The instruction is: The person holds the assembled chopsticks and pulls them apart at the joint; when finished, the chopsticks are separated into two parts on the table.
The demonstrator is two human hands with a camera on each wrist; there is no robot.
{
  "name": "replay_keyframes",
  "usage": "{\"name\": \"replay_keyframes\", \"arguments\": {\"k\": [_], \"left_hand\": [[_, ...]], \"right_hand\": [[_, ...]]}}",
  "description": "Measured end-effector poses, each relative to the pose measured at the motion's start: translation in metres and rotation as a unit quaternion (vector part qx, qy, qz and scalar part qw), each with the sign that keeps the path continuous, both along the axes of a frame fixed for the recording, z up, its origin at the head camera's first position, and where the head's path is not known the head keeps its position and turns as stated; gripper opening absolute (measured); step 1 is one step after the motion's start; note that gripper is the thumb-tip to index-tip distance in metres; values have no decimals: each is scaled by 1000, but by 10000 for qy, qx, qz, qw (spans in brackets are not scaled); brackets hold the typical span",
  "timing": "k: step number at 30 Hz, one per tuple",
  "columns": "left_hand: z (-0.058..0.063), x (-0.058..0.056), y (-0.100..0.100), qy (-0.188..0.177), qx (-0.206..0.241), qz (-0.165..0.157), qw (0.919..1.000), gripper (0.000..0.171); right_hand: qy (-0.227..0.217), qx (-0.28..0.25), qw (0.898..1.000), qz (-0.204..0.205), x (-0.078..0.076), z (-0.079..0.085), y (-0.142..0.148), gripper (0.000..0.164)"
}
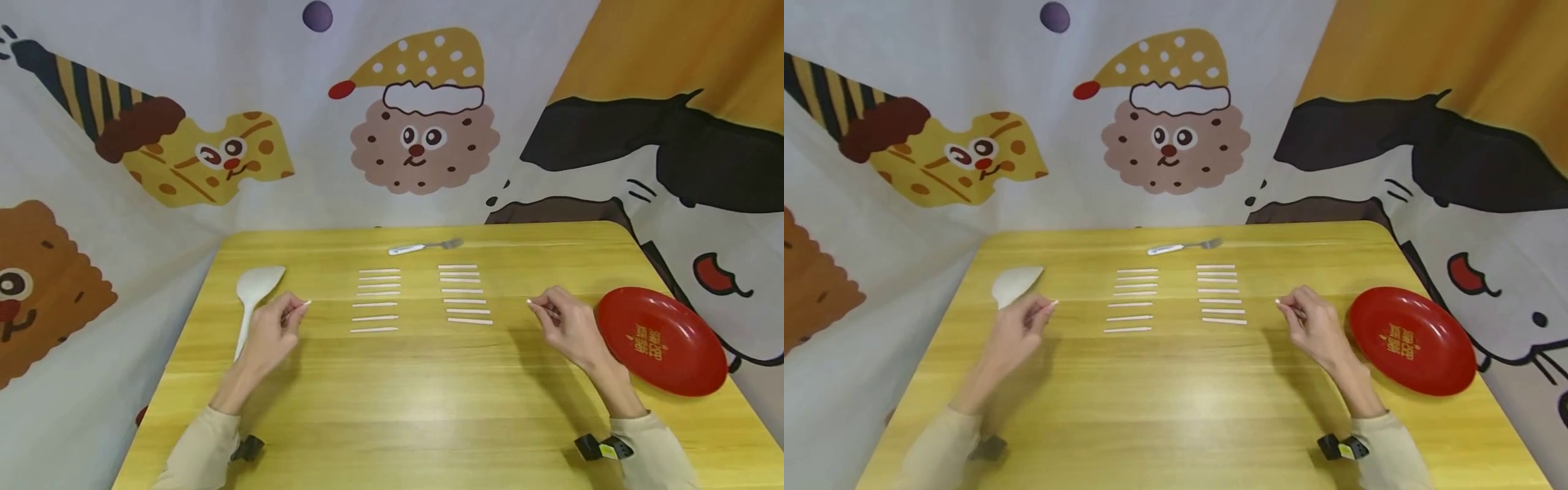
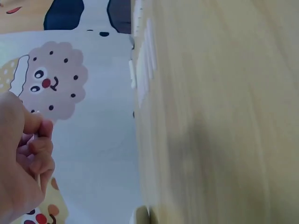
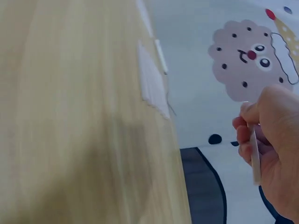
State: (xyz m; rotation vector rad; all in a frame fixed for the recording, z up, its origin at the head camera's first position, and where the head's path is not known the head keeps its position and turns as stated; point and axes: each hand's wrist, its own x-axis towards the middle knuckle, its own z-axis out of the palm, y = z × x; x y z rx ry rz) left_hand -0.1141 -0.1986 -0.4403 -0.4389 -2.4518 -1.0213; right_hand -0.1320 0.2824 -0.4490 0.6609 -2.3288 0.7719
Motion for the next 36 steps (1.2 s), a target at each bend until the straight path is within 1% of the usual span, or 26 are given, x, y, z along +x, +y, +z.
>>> {"name": "replay_keyframes", "arguments": {"k": [1, 2, 4, 6, 7, 9, 11, 14, 19, 25, 32, 36], "left_hand": [[0, 0, -6, -38, -56, -99, 9999, 10], [0, 0, -8, -103, -143, -220, 9996, 9], [-2, 0, -7, -256, -319, -435, 9982, 9], [-4, 0, -1, -437, -482, -551, 9964, 11], [-5, 0, 3, -545, -525, -625, 9952, 12], [-5, -1, 11, -670, -590, -676, 9937, 13], [-4, -3, 18, -703, -630, -759, 9926, 14], [-5, -7, 30, -651, -784, -902, 9907, 13], [-13, -14, 48, -624, -1140, -1223, 9840, 12], [-21, -21, 65, -738, -1199, -1631, 9765, 9], [-28, -24, 79, -909, -1446, -1931, 9662, 13], [-31, -22, 84, -1052, -1547, -2025, 9613, 14]], "right_hand": [[-143, 104, 9998, 27, 1, 0, 4, 25], [-280, 237, 9992, 136, 3, -1, 6, 23], [-429, 422, 9974, 392, 3, -3, 3, 22], [-411, 545, 9961, 559, 3, -6, -3, 23], [-368, 567, 9959, 609, 4, -7, -6, 25], [-261, 568, 9959, 649, 3, -9, -10, 28], [-174, 558, 9961, 658, 2, -11, -15, 29], [-223, 563, 9954, 746, 0, -14, -21, 29], [-425, 693, 9929, 867, -4, -19, -35, 21], [-569, 818, 9906, 932, -10, -25, -49, 18], [-881, 1077, 9838, 1131, -15, -34, -61, 21], [-1128, 1227, 9797, 1113, -15, -40, -67, 22]]}}
